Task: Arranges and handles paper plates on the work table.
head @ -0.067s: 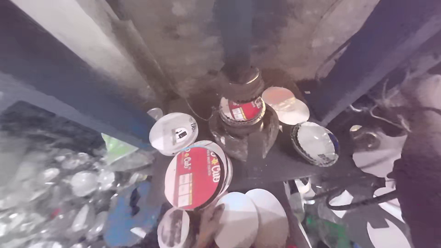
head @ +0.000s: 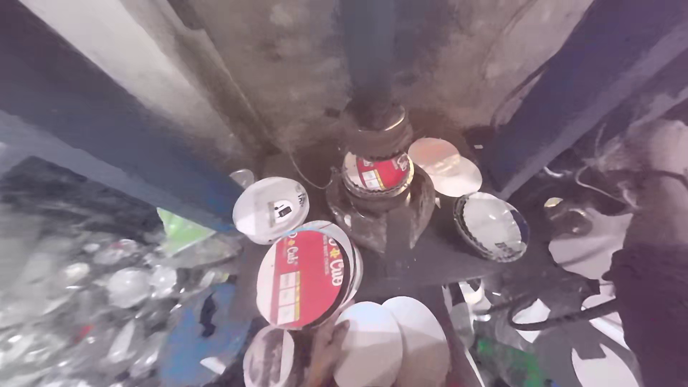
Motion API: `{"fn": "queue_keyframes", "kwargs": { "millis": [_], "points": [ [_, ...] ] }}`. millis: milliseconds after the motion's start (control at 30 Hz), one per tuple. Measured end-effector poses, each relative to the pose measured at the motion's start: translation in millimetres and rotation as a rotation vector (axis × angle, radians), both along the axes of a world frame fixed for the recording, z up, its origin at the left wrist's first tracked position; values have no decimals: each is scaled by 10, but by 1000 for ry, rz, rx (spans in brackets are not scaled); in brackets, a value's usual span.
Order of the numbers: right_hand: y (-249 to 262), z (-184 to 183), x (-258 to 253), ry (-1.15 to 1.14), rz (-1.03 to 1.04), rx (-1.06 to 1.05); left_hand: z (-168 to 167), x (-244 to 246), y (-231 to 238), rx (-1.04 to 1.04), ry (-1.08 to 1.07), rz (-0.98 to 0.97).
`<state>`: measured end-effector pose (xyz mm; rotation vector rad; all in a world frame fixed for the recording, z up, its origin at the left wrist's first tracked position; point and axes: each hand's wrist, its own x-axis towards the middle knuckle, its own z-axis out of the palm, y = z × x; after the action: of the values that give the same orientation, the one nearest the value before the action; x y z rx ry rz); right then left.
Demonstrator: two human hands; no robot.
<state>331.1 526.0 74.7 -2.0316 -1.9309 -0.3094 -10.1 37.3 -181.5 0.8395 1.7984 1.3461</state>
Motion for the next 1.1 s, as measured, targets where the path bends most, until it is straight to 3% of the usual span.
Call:
{"fn": "queue_keyframes", "kwargs": {
  "millis": [33,67,233,300,367,467,567,633,733,867,967,1100],
  "points": [
    [-122,244,-207,181,-137,-240,2,-11,-10,0,62,-22],
    [-194,331,-278,275,-178,-288,14,-13,-18,-5,118,-43],
    [-42,284,77,378,-142,-205,44,-17,32,20,300,-163],
    [268,-130,586,467,-102,58,18,22,80,125,310,-193],
    [262,-523,1014,602,61,290,31,97,150,198,238,-214],
    [-492,-918,1078,705,88,462,46,136,230,183,205,-291],
    [-1484,-1233,813,893,-109,561,24,165,338,173,211,-351],
    [-1927,-1411,614,945,-107,605,17,196,408,170,228,-376],
    [-2165,-1430,175,930,153,668,57,234,512,104,229,-441],
    [-2254,-945,-479,633,605,737,160,269,509,-11,227,-547],
    [-2406,-528,-956,461,812,503,278,316,429,-67,223,-511],
    [-2399,-425,-1574,311,1038,175,313,310,247,-70,205,-435]
  ]
}}
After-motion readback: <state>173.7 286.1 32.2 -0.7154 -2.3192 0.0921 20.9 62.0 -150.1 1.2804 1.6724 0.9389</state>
